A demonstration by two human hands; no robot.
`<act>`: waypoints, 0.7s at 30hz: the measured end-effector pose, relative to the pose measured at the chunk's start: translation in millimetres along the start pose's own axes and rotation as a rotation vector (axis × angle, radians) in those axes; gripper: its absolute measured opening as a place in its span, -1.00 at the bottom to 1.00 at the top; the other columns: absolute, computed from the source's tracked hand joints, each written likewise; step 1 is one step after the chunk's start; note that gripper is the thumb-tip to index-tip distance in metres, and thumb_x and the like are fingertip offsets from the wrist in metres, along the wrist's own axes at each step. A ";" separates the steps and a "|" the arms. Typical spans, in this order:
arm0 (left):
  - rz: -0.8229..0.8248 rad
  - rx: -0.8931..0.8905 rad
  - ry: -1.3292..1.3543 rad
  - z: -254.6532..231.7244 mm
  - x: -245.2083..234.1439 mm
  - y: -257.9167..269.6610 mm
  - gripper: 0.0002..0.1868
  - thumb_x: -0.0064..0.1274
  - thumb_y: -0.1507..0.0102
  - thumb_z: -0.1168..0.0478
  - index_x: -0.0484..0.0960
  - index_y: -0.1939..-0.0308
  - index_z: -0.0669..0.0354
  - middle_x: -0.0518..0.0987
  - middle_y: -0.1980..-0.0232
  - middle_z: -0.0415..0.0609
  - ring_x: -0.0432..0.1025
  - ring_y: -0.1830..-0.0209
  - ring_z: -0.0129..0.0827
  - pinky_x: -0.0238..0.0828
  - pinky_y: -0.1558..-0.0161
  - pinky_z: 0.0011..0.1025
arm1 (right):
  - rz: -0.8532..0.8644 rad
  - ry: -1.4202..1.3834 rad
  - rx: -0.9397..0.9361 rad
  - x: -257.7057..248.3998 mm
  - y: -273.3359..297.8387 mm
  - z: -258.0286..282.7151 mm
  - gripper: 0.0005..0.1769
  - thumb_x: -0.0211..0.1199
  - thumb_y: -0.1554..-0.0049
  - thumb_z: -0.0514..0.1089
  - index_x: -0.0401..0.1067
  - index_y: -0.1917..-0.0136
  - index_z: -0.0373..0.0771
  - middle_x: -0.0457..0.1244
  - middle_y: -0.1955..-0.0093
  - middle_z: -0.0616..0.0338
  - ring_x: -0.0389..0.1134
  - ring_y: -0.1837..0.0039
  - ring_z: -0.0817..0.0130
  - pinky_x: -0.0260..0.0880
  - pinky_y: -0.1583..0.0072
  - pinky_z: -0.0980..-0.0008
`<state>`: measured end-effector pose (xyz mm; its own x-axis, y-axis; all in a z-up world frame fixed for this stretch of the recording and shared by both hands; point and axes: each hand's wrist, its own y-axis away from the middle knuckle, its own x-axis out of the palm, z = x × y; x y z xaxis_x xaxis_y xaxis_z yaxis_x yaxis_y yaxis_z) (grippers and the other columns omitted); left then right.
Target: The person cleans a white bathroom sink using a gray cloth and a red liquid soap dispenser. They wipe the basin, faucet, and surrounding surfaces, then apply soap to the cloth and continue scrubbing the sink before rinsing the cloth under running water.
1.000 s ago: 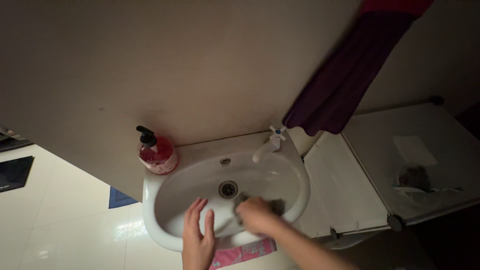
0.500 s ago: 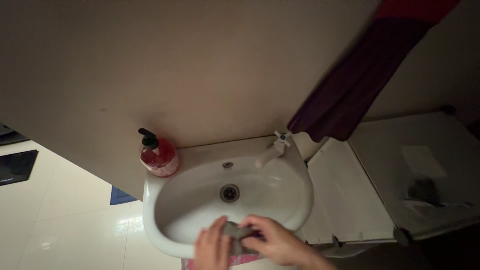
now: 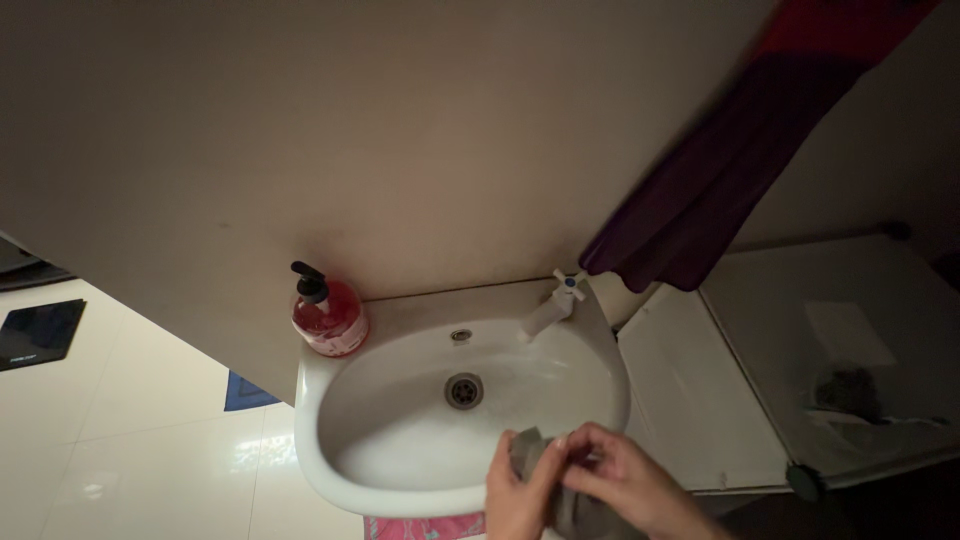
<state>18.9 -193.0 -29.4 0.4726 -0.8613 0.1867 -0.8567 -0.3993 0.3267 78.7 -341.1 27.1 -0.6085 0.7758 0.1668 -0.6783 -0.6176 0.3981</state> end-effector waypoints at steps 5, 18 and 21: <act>-0.037 0.044 0.189 18.5 -59.3 -1.6 -0.68 0.32 -0.09 0.30 0.56 0.14 0.29 0.67 0.31 0.14 0.58 0.34 -0.31 0.56 0.23 -0.31 | 0.015 0.090 0.049 11.6 12.7 -2.1 -0.70 0.26 -0.18 -0.13 0.45 -0.18 -0.20 0.36 -0.05 0.23 0.42 -0.15 0.47 0.42 -0.25 0.39; -0.348 0.497 0.114 -94.6 -229.4 24.4 -0.37 -0.16 -0.20 0.60 0.32 -0.41 0.48 0.51 -0.27 0.44 0.51 -0.17 0.07 0.47 -0.20 -0.04 | -0.478 0.098 -0.286 -30.2 16.5 28.5 -0.68 0.14 -0.26 -0.05 0.50 -0.13 -0.29 0.43 -0.09 0.16 0.39 -0.16 0.42 0.33 -0.20 0.33; -0.331 0.489 0.021 -93.2 -240.9 33.1 -0.40 -0.17 -0.21 0.60 0.32 -0.38 0.53 0.52 -0.26 0.45 0.50 -0.21 0.08 0.44 -0.25 -0.04 | -0.554 0.113 -0.366 -30.7 22.5 43.4 -0.67 0.13 -0.26 -0.04 0.48 -0.18 -0.26 0.41 -0.13 0.16 0.37 -0.19 0.40 0.32 -0.19 0.28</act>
<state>-104.0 30.6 22.8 0.7307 -0.6619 0.1673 -0.6565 -0.7484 -0.0940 100.0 -373.2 70.1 -0.1561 0.9847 -0.0775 -0.9865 -0.1514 0.0627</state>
